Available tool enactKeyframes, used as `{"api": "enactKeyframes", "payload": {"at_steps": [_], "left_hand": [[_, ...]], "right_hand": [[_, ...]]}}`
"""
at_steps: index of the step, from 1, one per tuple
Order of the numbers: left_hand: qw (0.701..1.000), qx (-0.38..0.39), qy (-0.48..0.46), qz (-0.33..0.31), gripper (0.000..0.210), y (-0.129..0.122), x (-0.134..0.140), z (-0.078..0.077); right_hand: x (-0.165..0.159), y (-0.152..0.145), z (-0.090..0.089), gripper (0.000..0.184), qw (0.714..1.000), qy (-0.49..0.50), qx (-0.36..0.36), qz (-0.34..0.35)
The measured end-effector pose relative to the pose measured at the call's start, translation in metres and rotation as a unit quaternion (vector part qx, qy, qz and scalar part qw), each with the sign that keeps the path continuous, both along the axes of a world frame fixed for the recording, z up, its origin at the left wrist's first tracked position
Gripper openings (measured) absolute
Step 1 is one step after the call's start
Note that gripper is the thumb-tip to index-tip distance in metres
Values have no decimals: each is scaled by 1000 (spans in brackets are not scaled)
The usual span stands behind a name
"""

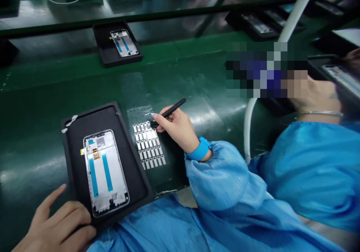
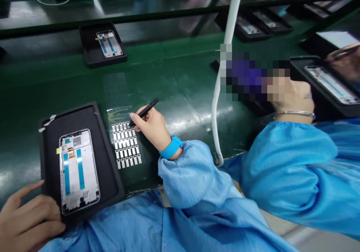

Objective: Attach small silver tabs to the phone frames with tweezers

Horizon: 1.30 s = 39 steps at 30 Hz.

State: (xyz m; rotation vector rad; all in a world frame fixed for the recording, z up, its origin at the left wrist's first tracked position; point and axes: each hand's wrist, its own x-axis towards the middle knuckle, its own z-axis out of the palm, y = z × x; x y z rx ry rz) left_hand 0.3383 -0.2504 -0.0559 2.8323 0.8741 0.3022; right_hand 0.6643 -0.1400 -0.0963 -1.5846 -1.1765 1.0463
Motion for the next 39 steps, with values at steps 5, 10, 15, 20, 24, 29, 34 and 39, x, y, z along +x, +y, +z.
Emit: {"api": "enactKeyframes", "payload": {"at_steps": [5,10,15,20,24,29,34,39], "left_hand": [[1000,-20,10,-3,37,60,66,18],[998,4,42,-49,40,116,123,-3],[997,-20,53,-44,44,127,136,-20],[999,-44,21,-20,41,124,131,-16],[979,-129,-132,84,26,121,121,-3],[914,-220,-285,186,8,118,102,12],[916,-227,-249,217,9,115,74,16],[925,-244,-203,208,10,111,46,18]], "right_hand": [[0,3,-3,25,1000,8,5,-8],[0,5,-5,23,999,44,0,-7],[4,8,3,26,987,154,-36,-11],[6,12,13,26,960,271,-71,9],[-12,10,25,24,949,309,-44,32],[-51,13,41,21,946,314,2,85],[-76,19,50,27,952,262,28,155],[-93,24,51,28,937,265,12,230]]}}
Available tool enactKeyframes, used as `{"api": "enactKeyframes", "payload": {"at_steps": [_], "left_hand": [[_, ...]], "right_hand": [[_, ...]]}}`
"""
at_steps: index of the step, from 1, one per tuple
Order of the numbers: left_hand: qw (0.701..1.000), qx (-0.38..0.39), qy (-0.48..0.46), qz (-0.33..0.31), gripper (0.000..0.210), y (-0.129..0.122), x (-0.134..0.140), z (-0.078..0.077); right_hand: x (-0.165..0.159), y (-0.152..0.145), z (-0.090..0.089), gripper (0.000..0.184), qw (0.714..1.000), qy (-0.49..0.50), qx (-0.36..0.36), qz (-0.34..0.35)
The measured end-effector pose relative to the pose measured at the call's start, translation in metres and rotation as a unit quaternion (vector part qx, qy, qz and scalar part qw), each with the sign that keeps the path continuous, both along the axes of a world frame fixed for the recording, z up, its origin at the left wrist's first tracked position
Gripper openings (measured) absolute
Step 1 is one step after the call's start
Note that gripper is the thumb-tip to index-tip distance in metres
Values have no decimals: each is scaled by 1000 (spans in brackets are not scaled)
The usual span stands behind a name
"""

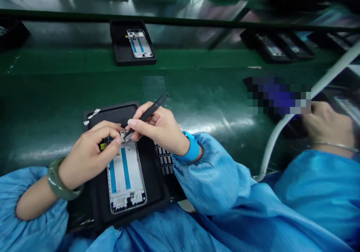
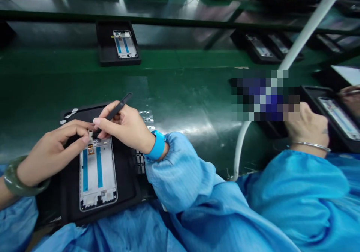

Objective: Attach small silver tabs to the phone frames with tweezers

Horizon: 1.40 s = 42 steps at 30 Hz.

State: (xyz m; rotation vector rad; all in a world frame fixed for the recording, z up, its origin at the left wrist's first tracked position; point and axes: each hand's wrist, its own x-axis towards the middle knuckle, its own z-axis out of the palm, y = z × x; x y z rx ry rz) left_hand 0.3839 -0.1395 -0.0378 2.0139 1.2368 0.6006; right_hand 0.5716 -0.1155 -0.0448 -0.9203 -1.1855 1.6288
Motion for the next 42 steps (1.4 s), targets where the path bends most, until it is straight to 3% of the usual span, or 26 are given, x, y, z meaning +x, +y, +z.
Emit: {"api": "enactKeyframes", "payload": {"at_steps": [5,12,21,42], "left_hand": [[995,84,50,10,14,2,-28,-12],[969,165,149,-107,27,1,-42,-36],[964,176,162,-116,27,1,-41,-36],[964,173,160,-127,27,1,-41,-35]], "right_hand": [[-13,12,-10,28,999,-18,-21,-23],[-17,16,-29,26,994,-102,13,-29],[-15,15,-30,20,976,-195,86,39],[-16,16,-28,13,961,-240,136,35]]}}
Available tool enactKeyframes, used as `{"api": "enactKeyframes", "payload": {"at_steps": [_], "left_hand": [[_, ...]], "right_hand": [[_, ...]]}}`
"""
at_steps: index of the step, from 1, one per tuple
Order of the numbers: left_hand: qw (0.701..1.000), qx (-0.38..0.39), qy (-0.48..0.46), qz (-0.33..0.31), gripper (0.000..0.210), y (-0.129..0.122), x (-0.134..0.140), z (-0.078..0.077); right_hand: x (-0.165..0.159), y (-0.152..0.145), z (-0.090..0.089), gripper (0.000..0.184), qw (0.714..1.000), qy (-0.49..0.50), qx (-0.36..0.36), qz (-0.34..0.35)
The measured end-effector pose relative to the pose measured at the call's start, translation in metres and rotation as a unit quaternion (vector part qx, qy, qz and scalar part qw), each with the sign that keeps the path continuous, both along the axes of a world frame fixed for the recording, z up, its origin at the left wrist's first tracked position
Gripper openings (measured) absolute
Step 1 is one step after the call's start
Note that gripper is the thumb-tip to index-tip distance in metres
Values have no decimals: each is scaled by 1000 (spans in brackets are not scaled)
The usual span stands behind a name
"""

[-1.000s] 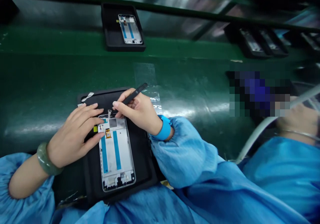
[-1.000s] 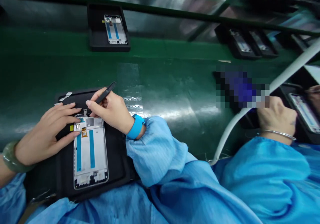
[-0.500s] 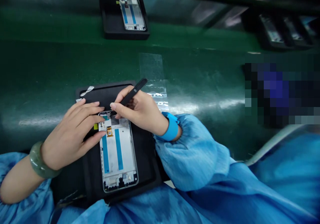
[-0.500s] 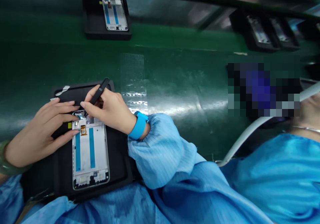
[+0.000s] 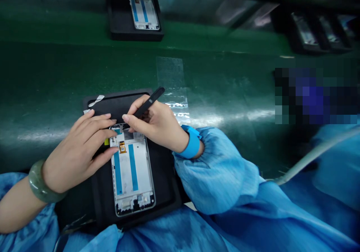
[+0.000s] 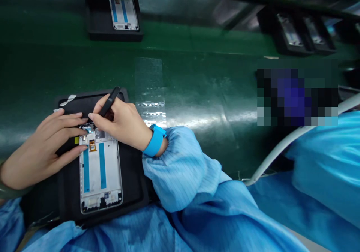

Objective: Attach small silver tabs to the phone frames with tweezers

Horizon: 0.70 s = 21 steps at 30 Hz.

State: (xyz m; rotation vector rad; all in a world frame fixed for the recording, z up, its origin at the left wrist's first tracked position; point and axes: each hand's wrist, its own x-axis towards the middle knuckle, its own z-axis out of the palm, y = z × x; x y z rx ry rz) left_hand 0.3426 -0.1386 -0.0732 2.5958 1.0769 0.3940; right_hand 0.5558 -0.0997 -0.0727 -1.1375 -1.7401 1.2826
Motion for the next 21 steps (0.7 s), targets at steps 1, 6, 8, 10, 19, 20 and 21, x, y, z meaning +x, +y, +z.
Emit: {"api": "enactKeyframes", "payload": {"at_steps": [1,6,8,10,19,20,21], "left_hand": [[1000,-1,0,0,26,0,0,0],[1000,1,4,-3,27,0,0,0],[1000,3,4,-3,27,0,0,0],[1000,2,5,-3,27,0,0,0],[1000,16,19,-15,29,1,-1,0],[999,22,24,-19,30,1,-1,-1],[999,28,29,-22,30,1,-1,-1]], "right_hand": [[0,0,0,13,1000,-2,2,-1],[0,0,1,14,1000,-7,-3,-3],[0,0,1,13,1000,-10,-2,-4],[0,0,1,13,1000,-15,3,-4],[0,1,0,14,999,-40,27,-2],[0,1,0,14,998,-45,33,-1],[0,1,0,14,998,-49,37,-1]]}}
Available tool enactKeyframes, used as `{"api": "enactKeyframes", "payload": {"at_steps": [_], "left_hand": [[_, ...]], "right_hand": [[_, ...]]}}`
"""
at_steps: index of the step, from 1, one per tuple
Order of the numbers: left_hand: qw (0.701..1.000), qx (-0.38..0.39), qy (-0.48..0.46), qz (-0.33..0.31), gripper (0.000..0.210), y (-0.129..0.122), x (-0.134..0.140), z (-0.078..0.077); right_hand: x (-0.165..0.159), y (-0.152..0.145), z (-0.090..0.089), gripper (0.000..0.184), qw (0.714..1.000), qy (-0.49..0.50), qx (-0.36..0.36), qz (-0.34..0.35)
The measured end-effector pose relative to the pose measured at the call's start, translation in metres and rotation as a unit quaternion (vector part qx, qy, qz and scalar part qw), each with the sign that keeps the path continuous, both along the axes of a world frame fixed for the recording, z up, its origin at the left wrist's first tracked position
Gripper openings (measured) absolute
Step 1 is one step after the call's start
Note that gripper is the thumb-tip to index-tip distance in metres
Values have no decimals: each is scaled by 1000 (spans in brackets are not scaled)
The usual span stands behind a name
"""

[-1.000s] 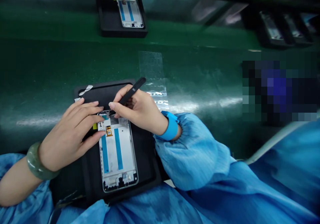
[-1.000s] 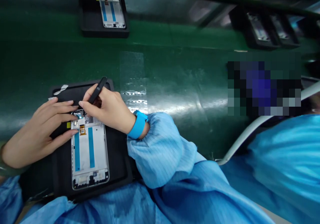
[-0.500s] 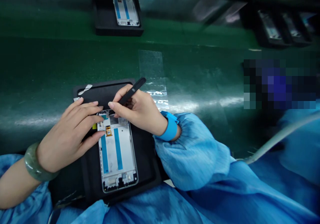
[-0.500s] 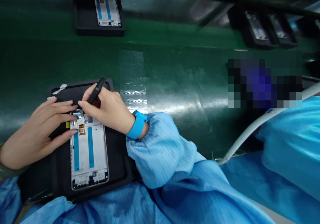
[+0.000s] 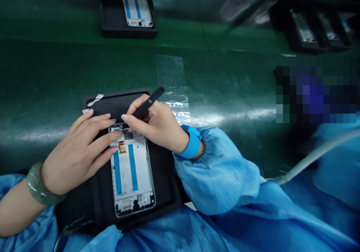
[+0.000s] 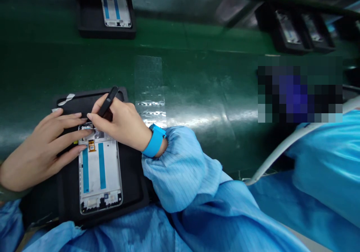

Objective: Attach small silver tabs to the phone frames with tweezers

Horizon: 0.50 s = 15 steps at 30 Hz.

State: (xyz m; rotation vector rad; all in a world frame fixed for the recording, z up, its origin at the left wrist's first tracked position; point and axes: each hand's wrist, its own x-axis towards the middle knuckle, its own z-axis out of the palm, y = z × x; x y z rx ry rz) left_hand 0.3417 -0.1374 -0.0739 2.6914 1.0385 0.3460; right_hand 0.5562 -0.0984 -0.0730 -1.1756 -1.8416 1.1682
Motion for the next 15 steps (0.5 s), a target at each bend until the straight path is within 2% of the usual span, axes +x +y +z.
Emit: {"api": "enactKeyframes", "payload": {"at_steps": [8,12,15], "left_hand": [[998,39,43,36,31,-8,13,8],[997,50,50,43,30,-10,16,9],[997,52,43,46,30,-10,16,6]], "right_hand": [[-2,-1,0,15,1000,16,-9,-8],[-3,-2,-1,23,990,102,-68,-67],[-3,-2,-2,27,981,152,-94,-76]]}}
